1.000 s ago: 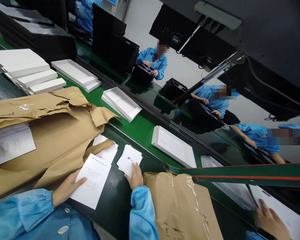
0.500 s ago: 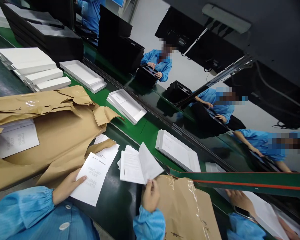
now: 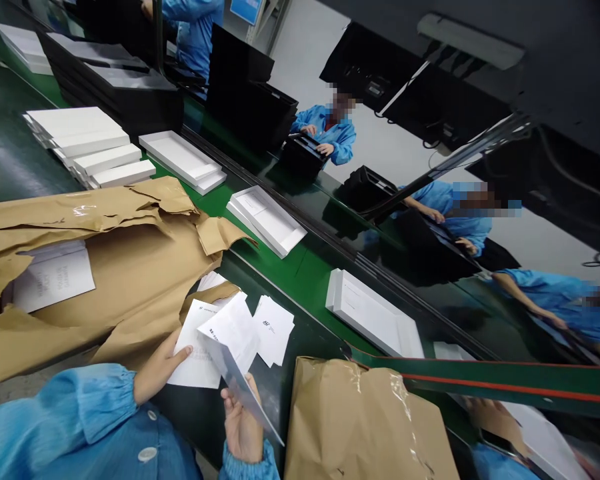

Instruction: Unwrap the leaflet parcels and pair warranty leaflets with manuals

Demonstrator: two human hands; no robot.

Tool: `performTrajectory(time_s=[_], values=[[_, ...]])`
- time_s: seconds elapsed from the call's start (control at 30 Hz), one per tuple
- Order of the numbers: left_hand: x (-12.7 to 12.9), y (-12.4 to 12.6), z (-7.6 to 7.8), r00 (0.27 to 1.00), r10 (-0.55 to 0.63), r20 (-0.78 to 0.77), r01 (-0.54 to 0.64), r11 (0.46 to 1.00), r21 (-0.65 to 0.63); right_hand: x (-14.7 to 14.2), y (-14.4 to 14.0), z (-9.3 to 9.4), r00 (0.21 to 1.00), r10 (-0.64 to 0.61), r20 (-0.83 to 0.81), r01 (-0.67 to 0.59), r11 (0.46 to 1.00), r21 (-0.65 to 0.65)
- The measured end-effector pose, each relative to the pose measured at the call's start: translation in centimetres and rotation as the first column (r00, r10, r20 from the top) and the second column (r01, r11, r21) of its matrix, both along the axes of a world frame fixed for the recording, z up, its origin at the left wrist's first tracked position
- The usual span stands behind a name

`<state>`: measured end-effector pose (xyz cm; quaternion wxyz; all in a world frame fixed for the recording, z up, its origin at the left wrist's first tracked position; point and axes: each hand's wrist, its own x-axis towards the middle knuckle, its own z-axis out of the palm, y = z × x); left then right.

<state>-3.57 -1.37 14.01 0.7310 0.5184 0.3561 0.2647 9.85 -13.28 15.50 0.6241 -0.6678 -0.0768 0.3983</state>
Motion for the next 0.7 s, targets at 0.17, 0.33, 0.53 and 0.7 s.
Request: performTrajectory(time_s=[0.17, 0.33, 0.53, 0.7], values=[[0.4, -0.1, 0.7, 0.978, 0.078, 0.193, -0.068, 0.996, -0.058, -2.0, 0.7, 0.1, 0.963, -0.061, -0.261, 0.063, 0.998, 0.0], [0.6, -0.1, 1.7, 0.957, 0.123, 0.263, -0.074, 0.979, -0.189, -2.7, 0.9, -0.3, 0.994, -0.034, -0.103, 0.035, 0.999, 0.006], [0.7, 0.1, 1.6, 0.973, 0.124, 0.197, -0.1, 0.987, -0.125, -2.8, 0.4, -1.3, 0.99, 0.033, -0.139, -0.032, 0.999, 0.01], [0.5, 1.2, 1.1, 0.985, 0.035, 0.166, -0.022, 0.997, -0.079, -2.1, -0.3, -1.5, 0.963, 0.236, -0.131, -0.239, 0.971, -0.009]])
